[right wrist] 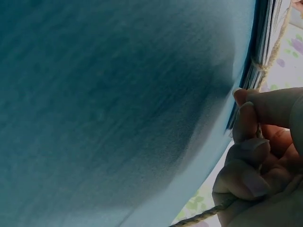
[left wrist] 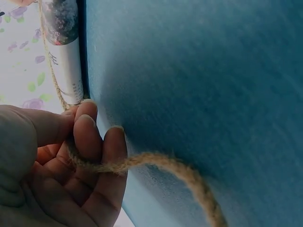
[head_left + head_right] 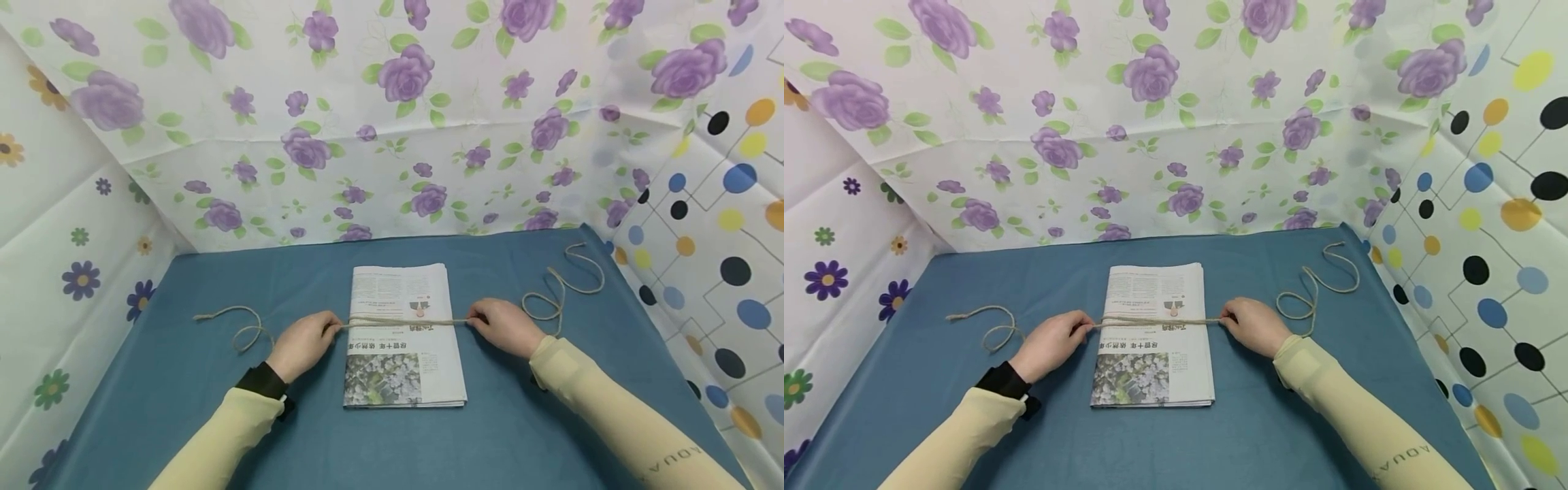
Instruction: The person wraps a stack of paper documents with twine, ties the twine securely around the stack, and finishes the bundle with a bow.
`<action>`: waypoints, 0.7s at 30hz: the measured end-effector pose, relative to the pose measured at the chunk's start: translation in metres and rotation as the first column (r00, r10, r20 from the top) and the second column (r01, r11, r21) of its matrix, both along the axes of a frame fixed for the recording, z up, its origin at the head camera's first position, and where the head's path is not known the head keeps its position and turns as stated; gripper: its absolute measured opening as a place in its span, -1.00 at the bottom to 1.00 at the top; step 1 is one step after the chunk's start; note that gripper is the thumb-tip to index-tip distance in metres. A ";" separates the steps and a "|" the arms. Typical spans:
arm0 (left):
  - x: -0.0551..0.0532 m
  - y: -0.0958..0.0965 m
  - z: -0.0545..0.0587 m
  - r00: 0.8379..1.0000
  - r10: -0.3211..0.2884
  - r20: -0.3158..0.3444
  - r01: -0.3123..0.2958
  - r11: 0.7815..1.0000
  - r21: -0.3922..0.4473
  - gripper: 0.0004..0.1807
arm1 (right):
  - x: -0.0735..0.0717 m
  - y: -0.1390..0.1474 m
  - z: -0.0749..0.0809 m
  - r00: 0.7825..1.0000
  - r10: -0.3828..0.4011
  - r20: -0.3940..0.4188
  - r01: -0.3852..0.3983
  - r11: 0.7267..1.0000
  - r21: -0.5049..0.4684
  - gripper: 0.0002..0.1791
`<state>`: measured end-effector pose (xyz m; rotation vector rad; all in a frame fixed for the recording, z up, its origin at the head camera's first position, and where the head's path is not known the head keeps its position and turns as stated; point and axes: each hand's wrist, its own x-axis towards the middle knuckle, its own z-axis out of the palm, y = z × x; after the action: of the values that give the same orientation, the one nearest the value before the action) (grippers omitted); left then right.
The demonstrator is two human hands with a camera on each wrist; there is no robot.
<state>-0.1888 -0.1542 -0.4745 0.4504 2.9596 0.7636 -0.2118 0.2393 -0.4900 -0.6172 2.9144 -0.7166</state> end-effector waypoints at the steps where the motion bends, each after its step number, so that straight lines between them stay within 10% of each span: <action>1: 0.000 0.000 0.000 1.000 -0.003 -0.003 0.003 1.000 -0.002 -0.87 | 0.000 0.000 0.000 1.000 -0.003 0.004 0.003 1.000 0.002 -0.90; 21: 0.052 0.017 0.023 0.995 -0.093 -0.043 0.087 0.987 -0.134 -0.95 | -0.029 -0.005 0.011 0.987 -0.031 -0.160 0.031 1.000 -0.006 -0.86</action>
<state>-0.1372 -0.1375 -0.4516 0.5971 2.9862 0.5522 -0.2409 0.2345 -0.4795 -0.6605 3.0765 -0.7072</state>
